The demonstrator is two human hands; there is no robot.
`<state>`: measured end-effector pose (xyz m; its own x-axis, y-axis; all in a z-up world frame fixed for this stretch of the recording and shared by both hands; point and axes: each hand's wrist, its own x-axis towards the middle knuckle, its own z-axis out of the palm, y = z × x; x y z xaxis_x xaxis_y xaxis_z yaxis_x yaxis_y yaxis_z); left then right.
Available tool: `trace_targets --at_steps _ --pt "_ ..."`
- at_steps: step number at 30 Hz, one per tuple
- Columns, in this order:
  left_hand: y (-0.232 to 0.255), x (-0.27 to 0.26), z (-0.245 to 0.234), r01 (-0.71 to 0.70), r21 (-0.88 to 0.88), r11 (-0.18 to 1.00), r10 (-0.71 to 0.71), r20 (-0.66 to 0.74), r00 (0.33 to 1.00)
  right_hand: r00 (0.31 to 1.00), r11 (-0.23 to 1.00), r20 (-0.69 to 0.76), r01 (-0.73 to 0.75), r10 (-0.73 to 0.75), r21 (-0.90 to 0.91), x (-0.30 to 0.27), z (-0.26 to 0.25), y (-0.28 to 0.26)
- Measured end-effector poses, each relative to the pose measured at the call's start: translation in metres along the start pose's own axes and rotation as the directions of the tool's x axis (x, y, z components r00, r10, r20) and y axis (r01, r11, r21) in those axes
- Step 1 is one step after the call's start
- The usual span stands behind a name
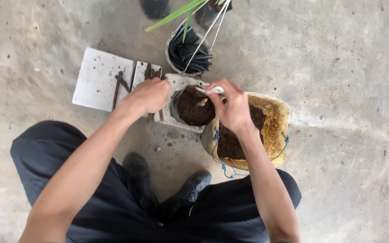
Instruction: The person scoops soil from a bucket using a small trowel and places it into a black plastic bag. They then insert a seed into the soil and cover it with more soil, repeating the process for additional seeds.
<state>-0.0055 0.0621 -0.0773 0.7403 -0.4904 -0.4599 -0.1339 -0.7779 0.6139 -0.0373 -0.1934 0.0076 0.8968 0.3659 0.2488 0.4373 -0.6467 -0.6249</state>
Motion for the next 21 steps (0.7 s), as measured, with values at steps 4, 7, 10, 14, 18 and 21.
trace_targets --at_steps 4,7,10,14,18,21 --pt "0.014 -0.03 -0.025 0.049 0.082 0.995 -0.052 0.036 0.998 1.0 1.0 0.021 -0.017 0.017 0.0 0.007 -0.008 -0.015" --pt "0.007 -0.046 -0.016 0.048 0.219 0.975 -0.076 0.119 0.99 1.0 0.999 -0.009 -0.017 0.017 -0.035 0.002 -0.006 -0.018" --pt "0.007 -0.054 -0.023 0.081 0.221 0.972 -0.124 0.188 0.974 1.0 0.999 0.022 0.023 -0.022 -0.031 0.009 -0.002 -0.024" --pt "0.003 -0.05 -0.015 0.066 0.276 0.959 -0.133 0.23 0.964 0.997 1.0 0.08 0.005 -0.003 -0.022 0.011 -0.01 -0.046" --pt "-0.006 -0.041 -0.005 0.086 0.303 0.949 -0.156 0.216 0.964 0.988 0.996 0.145 0.064 -0.056 -0.054 0.009 -0.001 -0.034" --pt "-0.014 -0.037 -0.001 0.079 0.279 0.957 -0.141 0.211 0.967 0.972 0.996 0.233 -0.028 0.046 -0.079 0.013 -0.012 -0.054"
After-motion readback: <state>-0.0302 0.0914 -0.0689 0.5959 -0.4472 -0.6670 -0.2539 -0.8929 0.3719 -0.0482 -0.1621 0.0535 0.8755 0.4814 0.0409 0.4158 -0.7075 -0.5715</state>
